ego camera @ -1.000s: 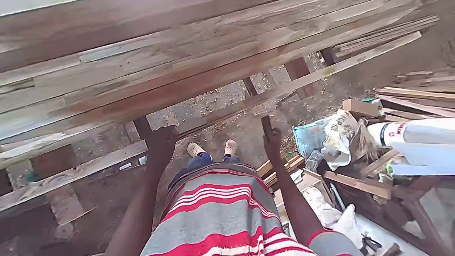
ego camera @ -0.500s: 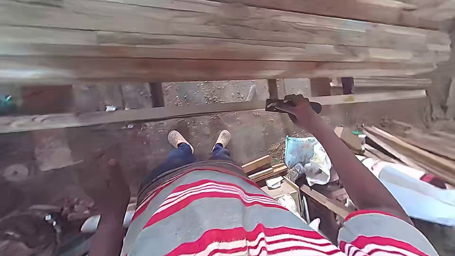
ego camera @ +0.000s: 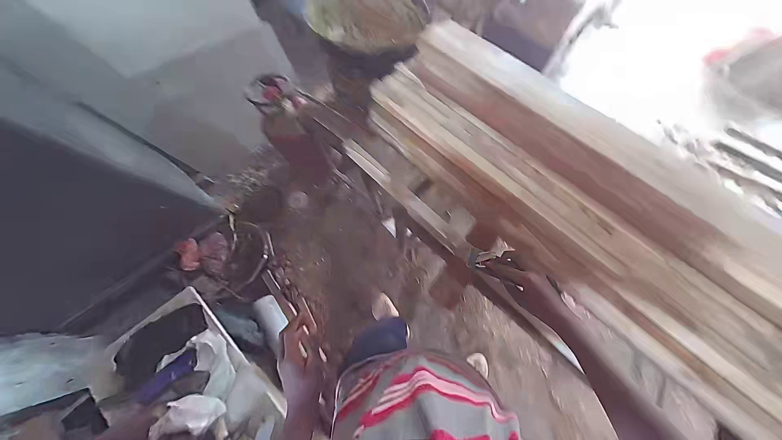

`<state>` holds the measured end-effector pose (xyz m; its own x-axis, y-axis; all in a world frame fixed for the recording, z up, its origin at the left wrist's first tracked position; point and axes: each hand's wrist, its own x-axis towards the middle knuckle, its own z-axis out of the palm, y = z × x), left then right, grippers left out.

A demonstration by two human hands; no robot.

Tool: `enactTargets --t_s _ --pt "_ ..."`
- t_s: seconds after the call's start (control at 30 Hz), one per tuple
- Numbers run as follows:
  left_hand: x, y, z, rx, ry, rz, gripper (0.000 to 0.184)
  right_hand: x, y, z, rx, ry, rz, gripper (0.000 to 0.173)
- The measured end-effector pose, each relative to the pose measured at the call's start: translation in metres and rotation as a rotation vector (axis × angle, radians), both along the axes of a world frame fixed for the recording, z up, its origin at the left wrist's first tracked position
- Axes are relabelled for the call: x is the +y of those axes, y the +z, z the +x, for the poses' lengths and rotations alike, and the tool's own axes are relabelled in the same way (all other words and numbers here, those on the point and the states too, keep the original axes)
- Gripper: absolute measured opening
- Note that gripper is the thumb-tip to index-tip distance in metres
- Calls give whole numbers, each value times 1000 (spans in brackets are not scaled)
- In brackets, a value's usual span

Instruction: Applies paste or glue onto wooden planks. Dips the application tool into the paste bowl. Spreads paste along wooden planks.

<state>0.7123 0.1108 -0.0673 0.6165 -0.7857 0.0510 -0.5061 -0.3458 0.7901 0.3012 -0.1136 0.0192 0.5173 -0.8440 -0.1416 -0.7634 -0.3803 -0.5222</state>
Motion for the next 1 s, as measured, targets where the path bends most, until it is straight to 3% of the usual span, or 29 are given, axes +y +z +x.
enactTargets --t_s 0.13,0.23,0.33,0.4,0.5,0.67,0.73,0.83,0.93,1.0 --pt "-35 2 82 75 131 -133 55 -178 66 138 -103 -11 -61 29" --pt "-95 12 128 43 66 -227 58 -317 126 220 -137 68 -326 28" --pt "-149 1 152 14 1 -198 58 -381 150 271 77 68 -308 22" --pt "-182 -10 164 37 -35 -144 57 -394 145 292 165 -8 -239 22" --pt "-209 -21 181 187 -78 49 51 -415 107 306 143 -53 -210 19" --pt "-256 -53 258 303 -122 345 49 -506 87 347 114 7 -272 24" --pt "-280 -56 304 285 -139 408 48 -548 87 379 243 62 -230 23" --pt "-330 -48 361 345 -164 463 49 -605 86 439 671 122 -77 23" --pt "-358 -56 405 404 -155 440 51 -634 65 481 880 148 75 29" --pt "-373 -65 425 440 -152 427 52 -640 52 495 955 153 147 20"
